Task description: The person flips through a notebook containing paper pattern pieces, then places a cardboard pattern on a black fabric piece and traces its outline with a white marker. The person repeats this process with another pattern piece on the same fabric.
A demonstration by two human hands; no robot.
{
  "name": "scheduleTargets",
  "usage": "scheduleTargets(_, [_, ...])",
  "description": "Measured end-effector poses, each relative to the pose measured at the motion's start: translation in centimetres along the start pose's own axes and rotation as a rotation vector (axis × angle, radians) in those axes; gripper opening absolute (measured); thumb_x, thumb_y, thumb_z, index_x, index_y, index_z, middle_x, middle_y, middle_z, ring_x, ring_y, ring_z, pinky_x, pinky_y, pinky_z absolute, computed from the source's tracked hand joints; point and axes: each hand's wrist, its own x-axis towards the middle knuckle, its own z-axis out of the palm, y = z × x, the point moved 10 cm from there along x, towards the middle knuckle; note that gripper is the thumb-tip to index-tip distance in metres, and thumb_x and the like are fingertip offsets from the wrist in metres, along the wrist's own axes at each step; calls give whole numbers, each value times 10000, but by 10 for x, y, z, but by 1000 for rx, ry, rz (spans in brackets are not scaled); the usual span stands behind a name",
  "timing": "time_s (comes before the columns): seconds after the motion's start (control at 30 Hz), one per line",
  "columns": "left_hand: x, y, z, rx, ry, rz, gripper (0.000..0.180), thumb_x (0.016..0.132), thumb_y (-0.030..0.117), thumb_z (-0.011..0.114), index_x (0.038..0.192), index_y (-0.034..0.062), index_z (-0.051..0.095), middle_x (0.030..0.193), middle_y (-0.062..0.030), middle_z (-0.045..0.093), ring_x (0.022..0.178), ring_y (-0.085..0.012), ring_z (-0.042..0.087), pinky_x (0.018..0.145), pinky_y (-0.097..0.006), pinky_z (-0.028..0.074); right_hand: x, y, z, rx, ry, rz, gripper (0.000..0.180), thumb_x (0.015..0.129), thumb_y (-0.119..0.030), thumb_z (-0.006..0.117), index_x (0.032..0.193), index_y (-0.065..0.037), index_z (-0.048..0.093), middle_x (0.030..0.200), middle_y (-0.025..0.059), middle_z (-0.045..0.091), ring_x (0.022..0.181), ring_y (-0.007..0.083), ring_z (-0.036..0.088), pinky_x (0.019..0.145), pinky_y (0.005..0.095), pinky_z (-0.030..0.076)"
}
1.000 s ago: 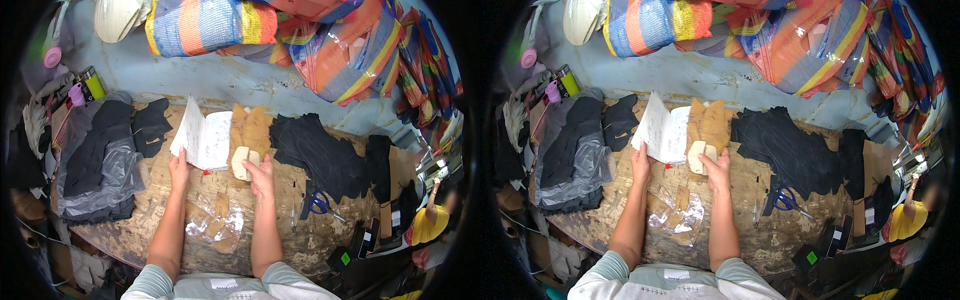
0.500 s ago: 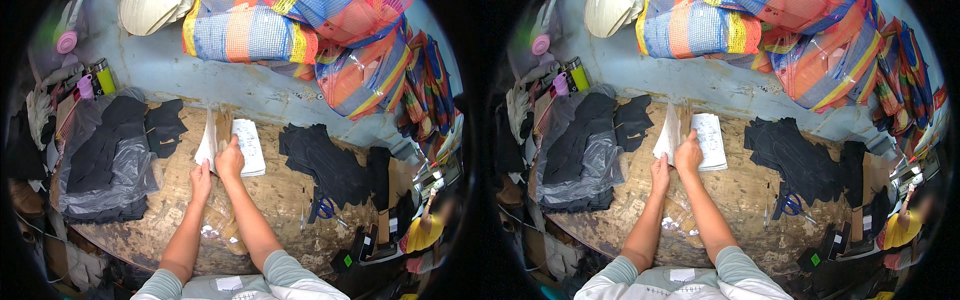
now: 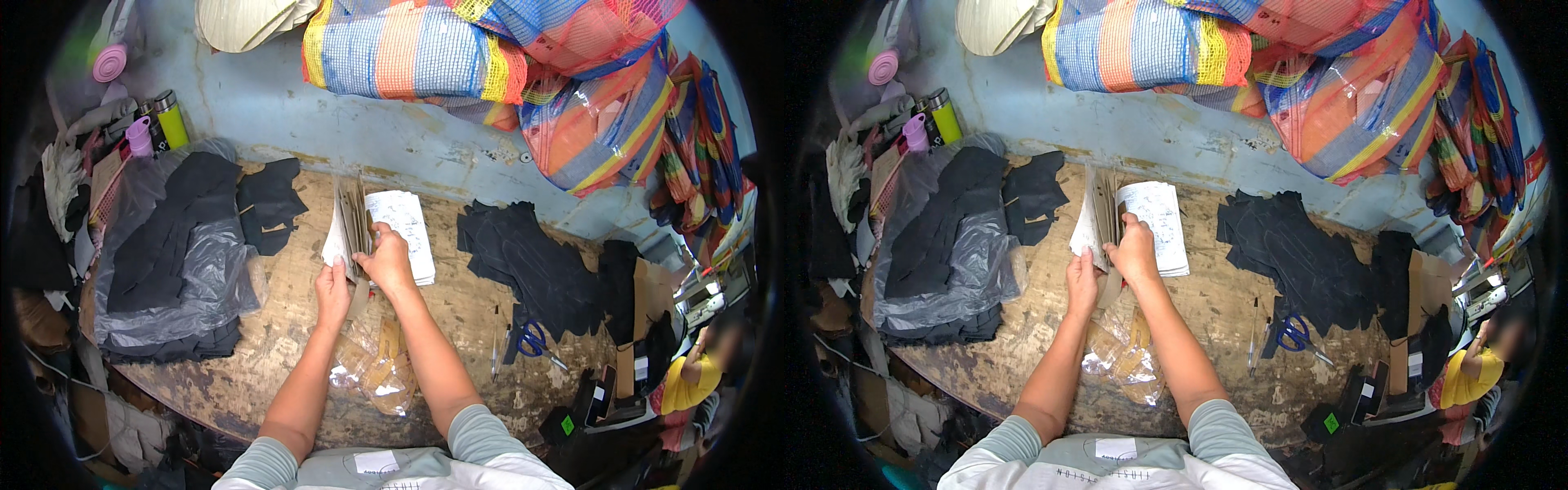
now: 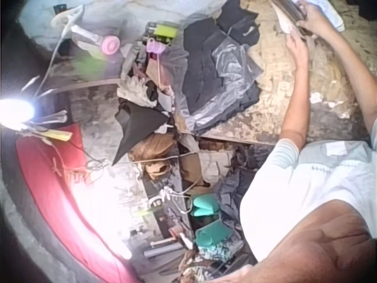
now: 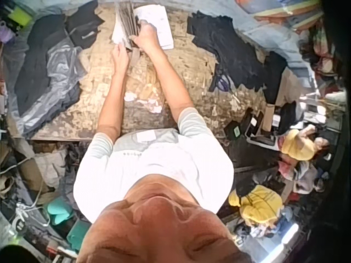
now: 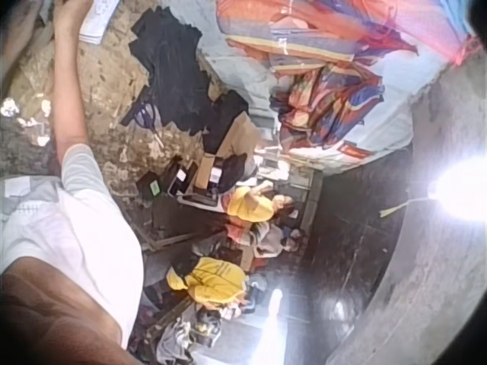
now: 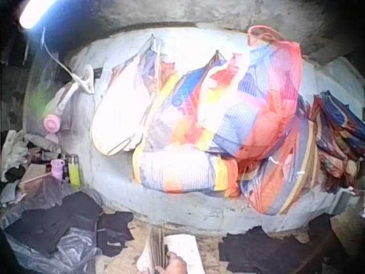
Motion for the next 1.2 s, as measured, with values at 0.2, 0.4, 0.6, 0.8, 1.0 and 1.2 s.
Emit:
scheduleTargets(0.2, [5,6,-9,-308,49,-24,368,982,316,404,1078,-14,535,1003,-119,624,843,-174,635,718,-313,540,-36,12,25,-327,-424,112,429,610,-330,809,807,27,673,801,220,655,791,352,646,721,404,510])
scheduleTargets(0.4, [8,2,-40,-314,273,-193,397,972,361,413,1080,3,548,986,-95,634,825,-164,631,652,-317,535,-73,25,45,-399,-227,54,391,654,-283,783,811,44,637,733,184,648,732,296,648,697,364,515])
scheduleTargets(0.6, [8,-4,-49,-309,287,-238,373,973,340,413,1108,13,532,1028,-100,626,879,-194,627,713,-357,542,-45,55,37,240,-301,345,185,642,-123,722,684,14,605,629,131,629,567,203,616,563,331,498])
scheduleTargets(0.8, [13,-5,-51,-291,267,-186,287,959,220,471,1096,-23,539,1023,-95,625,867,-186,625,726,-348,540,32,50,-18,-73,11,209,509,622,-397,794,868,30,667,793,158,671,751,232,664,687,345,517])
scheduleTargets(1.0, [15,15,-33,-91,77,-85,228,942,155,494,1010,-36,600,1024,-106,626,868,-160,622,747,-282,514,26,156,-49,-50,153,590,656,687,-584,695,945,20,670,879,260,652,866,326,656,739,414,508])
scheduleTargets(1.2, [-11,76,37,449,-250,405,313,843,19,489,1127,56,616,1157,-136,608,1136,-231,534,942,-315,408,-15,169,1,738,-167,935,897,730,-737,525,1228,8,493,1015,251,623,864,359,647,718,493,525])
